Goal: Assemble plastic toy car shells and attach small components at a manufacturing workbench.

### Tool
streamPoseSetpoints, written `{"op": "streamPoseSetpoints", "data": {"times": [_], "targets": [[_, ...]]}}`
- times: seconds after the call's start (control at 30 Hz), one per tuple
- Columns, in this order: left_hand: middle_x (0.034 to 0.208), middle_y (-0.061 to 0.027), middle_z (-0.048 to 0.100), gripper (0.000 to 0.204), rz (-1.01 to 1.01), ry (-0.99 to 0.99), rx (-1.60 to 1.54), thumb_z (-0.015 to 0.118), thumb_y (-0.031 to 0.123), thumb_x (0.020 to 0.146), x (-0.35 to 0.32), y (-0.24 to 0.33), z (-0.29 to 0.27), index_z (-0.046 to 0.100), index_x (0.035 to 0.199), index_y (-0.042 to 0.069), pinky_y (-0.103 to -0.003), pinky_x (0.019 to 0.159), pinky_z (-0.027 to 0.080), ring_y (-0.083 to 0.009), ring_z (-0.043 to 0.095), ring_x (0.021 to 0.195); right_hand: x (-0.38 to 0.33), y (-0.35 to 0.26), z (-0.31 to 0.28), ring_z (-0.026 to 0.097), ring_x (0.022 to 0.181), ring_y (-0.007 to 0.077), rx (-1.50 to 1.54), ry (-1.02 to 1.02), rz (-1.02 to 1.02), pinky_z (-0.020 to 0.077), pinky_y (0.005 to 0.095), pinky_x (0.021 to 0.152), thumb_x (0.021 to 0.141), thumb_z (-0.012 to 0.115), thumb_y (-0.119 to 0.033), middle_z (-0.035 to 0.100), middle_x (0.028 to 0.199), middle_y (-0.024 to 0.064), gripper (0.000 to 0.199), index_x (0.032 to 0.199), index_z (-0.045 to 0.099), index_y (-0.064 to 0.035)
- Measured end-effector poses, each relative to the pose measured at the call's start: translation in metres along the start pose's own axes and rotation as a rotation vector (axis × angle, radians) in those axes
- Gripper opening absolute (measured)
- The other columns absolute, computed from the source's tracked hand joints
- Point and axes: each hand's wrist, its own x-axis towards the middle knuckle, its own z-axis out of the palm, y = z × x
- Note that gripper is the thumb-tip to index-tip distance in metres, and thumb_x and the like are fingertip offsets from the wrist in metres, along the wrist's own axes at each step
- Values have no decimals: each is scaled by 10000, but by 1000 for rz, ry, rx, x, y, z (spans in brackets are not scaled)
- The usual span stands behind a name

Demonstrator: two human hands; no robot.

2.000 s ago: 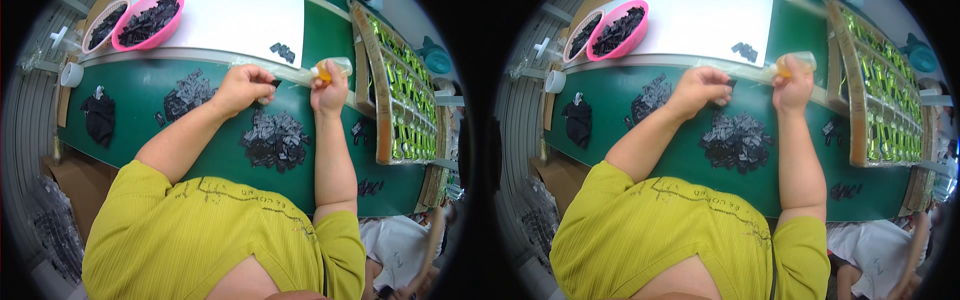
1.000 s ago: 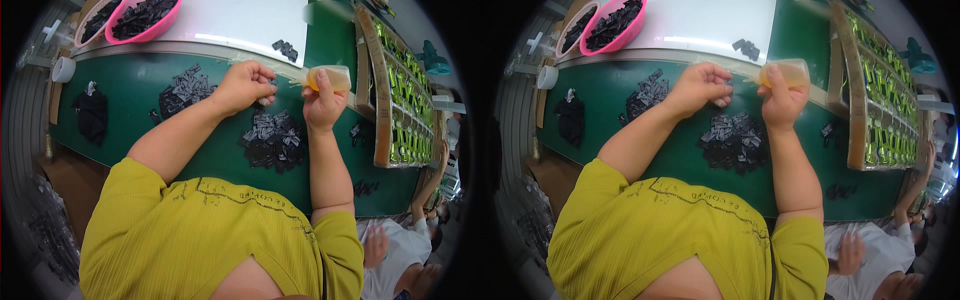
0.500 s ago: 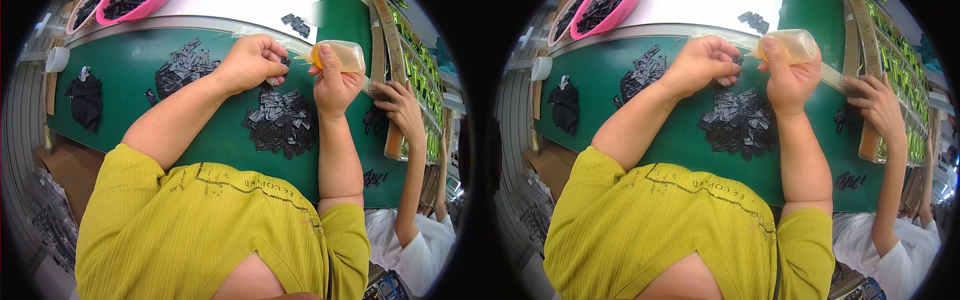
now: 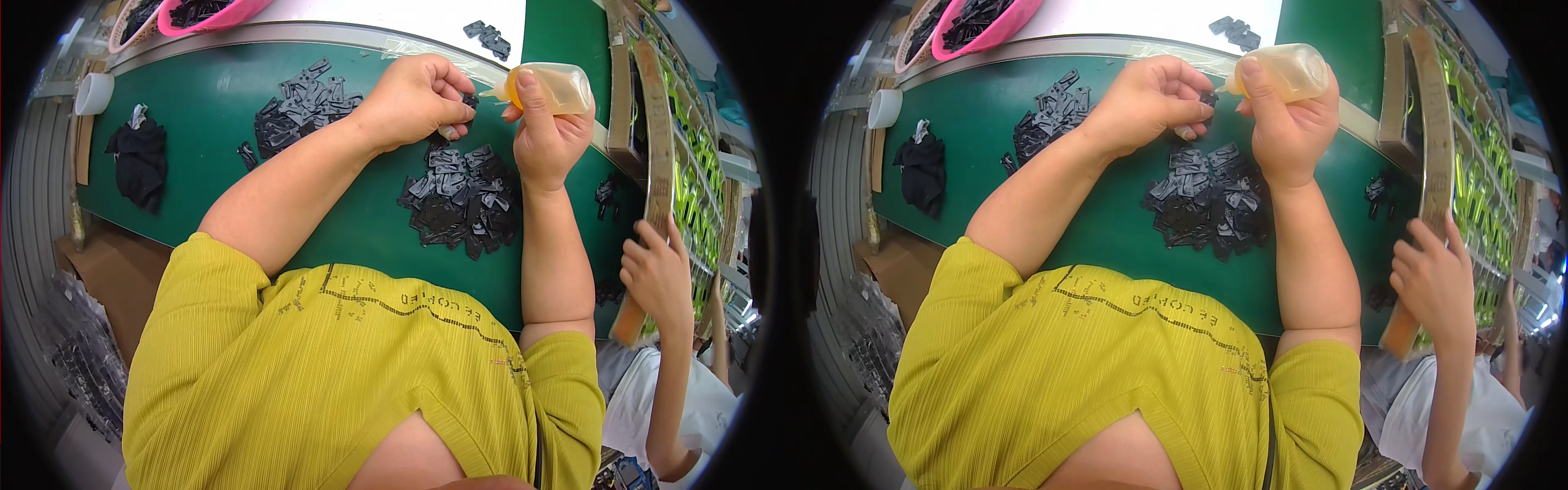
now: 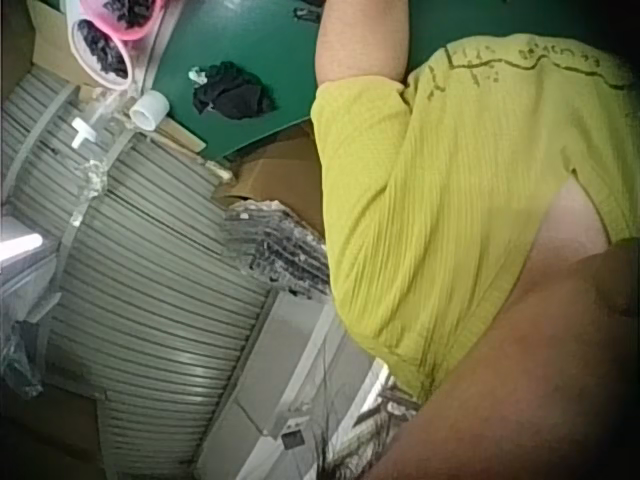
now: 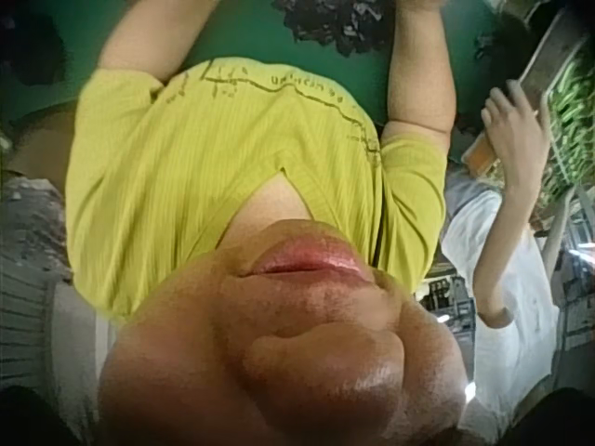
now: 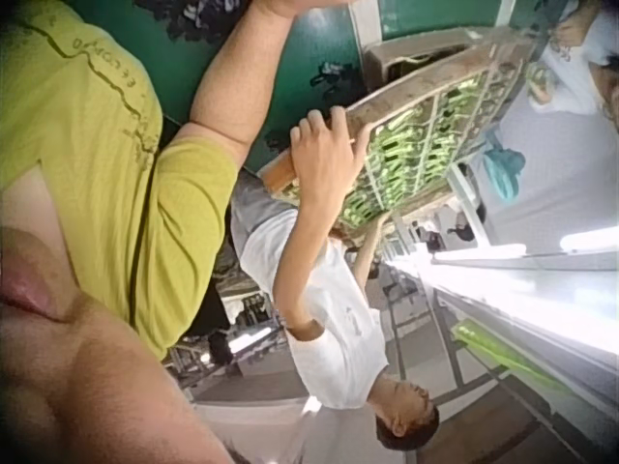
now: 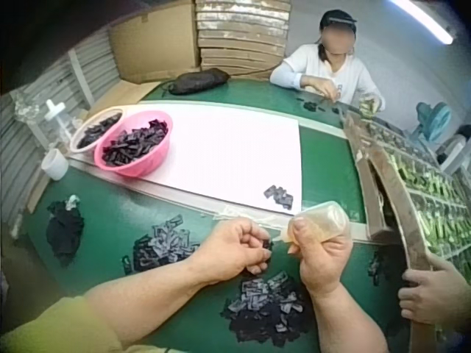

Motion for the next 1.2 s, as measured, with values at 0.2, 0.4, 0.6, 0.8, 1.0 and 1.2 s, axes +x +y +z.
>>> {"op": "streamPoseSetpoints", "data": {"times": [0.2,0.4,0.6,0.8,1.0,1.2], "targets": [[821,-128,656,312,-12,12,-15,685,-7,804,1,-1,-1,564,1080,-87,-268,616,545,-177,669,700,6,-2,-12,570,545,117,77,80,22,452,221,471,871,680,-60,655,791,75,91,919,622,-8],[815,-141,667,315,-18,36,-52,688,-5,799,0,1,-2,572,1079,-92,-262,615,542,-170,664,670,1,-2,-14,555,522,113,168,11,88,424,213,453,869,675,-66,653,780,71,81,911,627,-16],[821,-150,672,315,-18,43,-49,684,2,801,-1,3,-2,575,1078,-100,-257,611,539,-172,664,667,-2,-3,-12,583,559,97,88,-49,108,431,193,453,856,696,-65,667,808,73,126,942,620,-12],[824,-152,673,318,-13,53,-36,684,3,799,-1,2,-1,576,1080,-101,-258,612,541,-174,664,665,-3,-3,-11,594,583,93,57,-69,105,434,186,457,855,705,-78,671,827,71,149,960,620,-15],[832,-155,673,321,-19,44,-38,683,3,797,-1,2,-1,575,1081,-102,-258,617,545,-176,668,672,-4,-3,-11,591,587,85,41,-86,106,429,179,458,850,716,-85,673,820,68,154,951,624,-14],[844,-161,673,326,-25,37,-42,676,-5,799,0,1,-2,568,1089,-107,-262,611,545,-182,668,672,-6,-2,-5,600,600,90,20,-57,116,432,180,457,843,724,-81,673,825,68,169,956,620,-9]]}}
